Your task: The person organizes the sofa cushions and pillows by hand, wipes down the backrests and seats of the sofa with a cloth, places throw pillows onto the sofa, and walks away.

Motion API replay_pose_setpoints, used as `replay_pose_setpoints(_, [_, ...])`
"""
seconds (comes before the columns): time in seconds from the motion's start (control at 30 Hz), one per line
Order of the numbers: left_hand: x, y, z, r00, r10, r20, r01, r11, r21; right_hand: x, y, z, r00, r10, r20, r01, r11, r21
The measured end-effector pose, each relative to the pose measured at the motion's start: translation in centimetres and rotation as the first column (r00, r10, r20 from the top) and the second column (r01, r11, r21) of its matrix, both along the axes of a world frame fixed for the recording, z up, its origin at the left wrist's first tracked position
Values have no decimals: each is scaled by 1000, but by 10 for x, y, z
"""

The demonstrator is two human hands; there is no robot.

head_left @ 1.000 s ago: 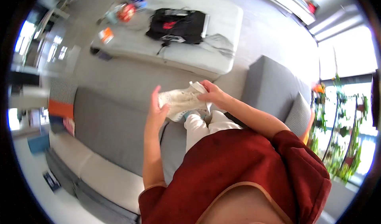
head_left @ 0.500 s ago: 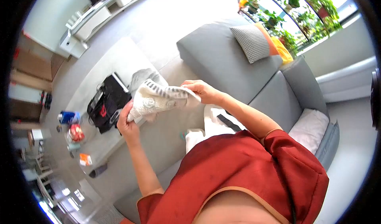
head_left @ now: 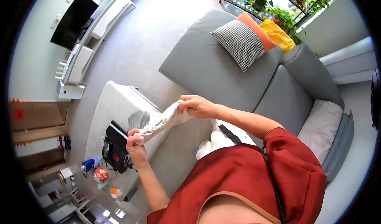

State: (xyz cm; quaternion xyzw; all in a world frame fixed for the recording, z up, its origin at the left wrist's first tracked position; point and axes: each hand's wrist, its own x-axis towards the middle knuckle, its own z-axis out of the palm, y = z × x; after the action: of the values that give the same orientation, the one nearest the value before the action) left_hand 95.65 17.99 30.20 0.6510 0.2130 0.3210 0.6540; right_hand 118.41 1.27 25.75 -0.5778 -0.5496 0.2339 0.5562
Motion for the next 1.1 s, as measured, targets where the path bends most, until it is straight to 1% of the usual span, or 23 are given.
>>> replay_pose_setpoints(0.03, [17, 0, -6, 1000, -16, -11, 15, 999, -45, 12, -3, -4, 992, -18, -125, 15, 1000, -26])
replay_pose_setpoints(0.07, [32, -1, -11, 1000, -28, -12, 27, 998, -58, 23, -5, -16, 920, 16, -390, -40, 998, -51])
replay_pose_setpoints(0.13, [65, -5, -19, 994, -45, -97, 29, 986, -163, 44, -14, -23, 615, -74, -785, -95, 981, -167])
replay_pose_setpoints(0.17, [83, -10, -20, 992, -87, -90, 64, 970, -235, 56, -15, -39, 613, -77, -786, -35, 992, -125])
replay_pose_setpoints(0.2, [99, -14, -29, 992, -89, -89, 66, 969, -237, 69, -19, -56, 501, -123, -856, -57, 983, -175])
replay_pose_setpoints(0.3, [120, -29, -59, 908, -278, -313, 181, 935, -305, 104, -36, -118, 478, -182, -859, -12, 977, -213])
replay_pose_setpoints(0.37, [137, -42, -76, 861, -383, -333, 234, 882, -409, 129, -45, -158, 296, -472, -830, -100, 849, -519])
replay_pose_setpoints(0.47, [152, -63, -99, 883, -378, -279, 176, 816, -551, 153, -54, -196, 261, -456, -851, -224, 829, -513])
replay_pose_setpoints(0.5, [152, -69, -107, 920, -340, -193, 126, 725, -677, 160, -56, -211, 177, -421, -889, -173, 876, -450])
replay_pose_setpoints(0.53, [151, -73, -116, 952, -283, -113, 89, 611, -787, 175, -58, -216, 112, -488, -865, -101, 861, -499])
replay_pose_setpoints(0.6, [145, -80, -127, 977, -202, -73, 0, 338, -941, 205, -67, -263, -136, -580, -803, 143, 791, -595])
replay_pose_setpoints(0.63, [155, -88, -118, 967, -151, -204, -154, 289, -945, 222, -79, -298, -234, -577, -783, 194, 761, -619])
replay_pose_setpoints(0.67, [140, -90, -135, 983, -143, -118, -91, 183, -979, 237, -92, -331, -332, -563, -757, 240, 726, -645])
replay_pose_setpoints(0.7, [135, -94, -138, 956, -151, -253, -234, 131, -963, 249, -101, -353, -390, -578, -716, 293, 660, -692])
replay_pose_setpoints(0.73, [128, -98, -139, 907, -166, -386, -378, 78, -922, 255, -108, -368, -454, -586, -671, 336, 585, -738])
replay_pose_setpoints(0.8, [91, -108, -159, 892, -213, -399, -409, -5, -912, 270, -111, -360, -519, -455, -723, 458, 566, -685])
replay_pose_setpoints(0.87, [73, -119, -155, 719, -425, -550, -546, 145, -825, 281, -114, -369, -645, -135, -752, 585, 546, -600])
replay_pose_setpoints(0.9, [57, -125, -156, 730, -519, -445, -430, 158, -889, 284, -114, -369, -669, -87, -738, 627, 468, -623])
replay_pose_setpoints(0.93, [42, -127, -158, 729, -517, -448, -439, 149, -886, 288, -110, -359, -685, -37, -727, 662, 386, -643])
replay_pose_setpoints(0.97, [26, -128, -160, 443, -805, -395, -315, 272, -909, 291, -111, -364, -728, -43, -685, 645, 298, -704])
replay_pose_setpoints(1.0, [7, -131, -163, 61, -940, -336, -144, 325, -935, 296, -115, -369, -792, -49, -609, 587, 218, -780])
replay_pose_setpoints(1.03, [-26, -141, -176, 58, -941, -332, -147, 321, -936, 299, -122, -366, -791, -129, -598, 579, 156, -800])
replay_pose_setpoints(1.1, [-89, -156, -207, -127, -965, -231, 374, 169, -912, 305, -142, -358, -778, -298, -553, 582, -10, -813])
